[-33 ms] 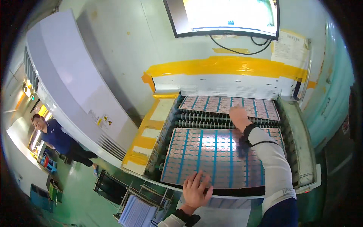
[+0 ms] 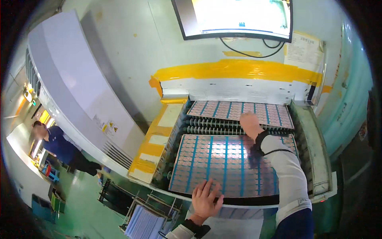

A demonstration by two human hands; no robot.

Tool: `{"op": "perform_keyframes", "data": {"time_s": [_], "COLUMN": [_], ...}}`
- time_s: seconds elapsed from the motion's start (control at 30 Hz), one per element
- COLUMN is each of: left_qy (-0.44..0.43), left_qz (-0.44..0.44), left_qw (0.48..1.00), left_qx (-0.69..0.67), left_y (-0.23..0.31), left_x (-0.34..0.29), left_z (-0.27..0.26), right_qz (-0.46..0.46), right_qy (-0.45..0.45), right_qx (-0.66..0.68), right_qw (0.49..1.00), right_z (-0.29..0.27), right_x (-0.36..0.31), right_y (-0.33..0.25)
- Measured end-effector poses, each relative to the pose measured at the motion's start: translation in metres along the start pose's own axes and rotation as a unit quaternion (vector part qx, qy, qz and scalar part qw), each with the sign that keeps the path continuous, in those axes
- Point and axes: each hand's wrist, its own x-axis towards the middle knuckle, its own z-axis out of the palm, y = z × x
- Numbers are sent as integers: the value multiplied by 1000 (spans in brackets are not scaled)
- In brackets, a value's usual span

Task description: Feeding large blue material sheets into a processing machine and then collecting them from the output to stack on a rack.

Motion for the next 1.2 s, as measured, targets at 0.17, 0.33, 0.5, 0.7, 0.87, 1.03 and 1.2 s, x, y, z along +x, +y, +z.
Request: {"op": "perform_keyframes", "data": {"time_s": [0.17,0.33,0.5,0.7,0.87,1.03,1.2], "left_qy": [16,13,-9,-52,-5,84,165], "left_qz": [16,20,17,32,72,85,124], "left_qw": [1000,999,1000,998,996,993,978], "left_qx": [9,22,-4,33,45,23,-1], "left_y": [1,-2,10,-7,-6,13,36], "left_x": [-2,-8,-4,6,11,28,50], "left_z": [3,1,-14,-3,-2,-46,-67], "right_qz": [-28,-34,-40,-38,-29,-41,-49], "right_qy": [-14,-5,-9,8,6,46,161], "right_qx": [10,32,58,106,103,143,205], "right_qw": [999,999,997,994,994,988,964], "right_z": [-62,-126,-167,-189,-189,-232,-272], "right_x": [-28,-63,-112,-161,-187,-180,-179], "right_y": [-15,-21,-28,-56,-61,-59,-44]}}
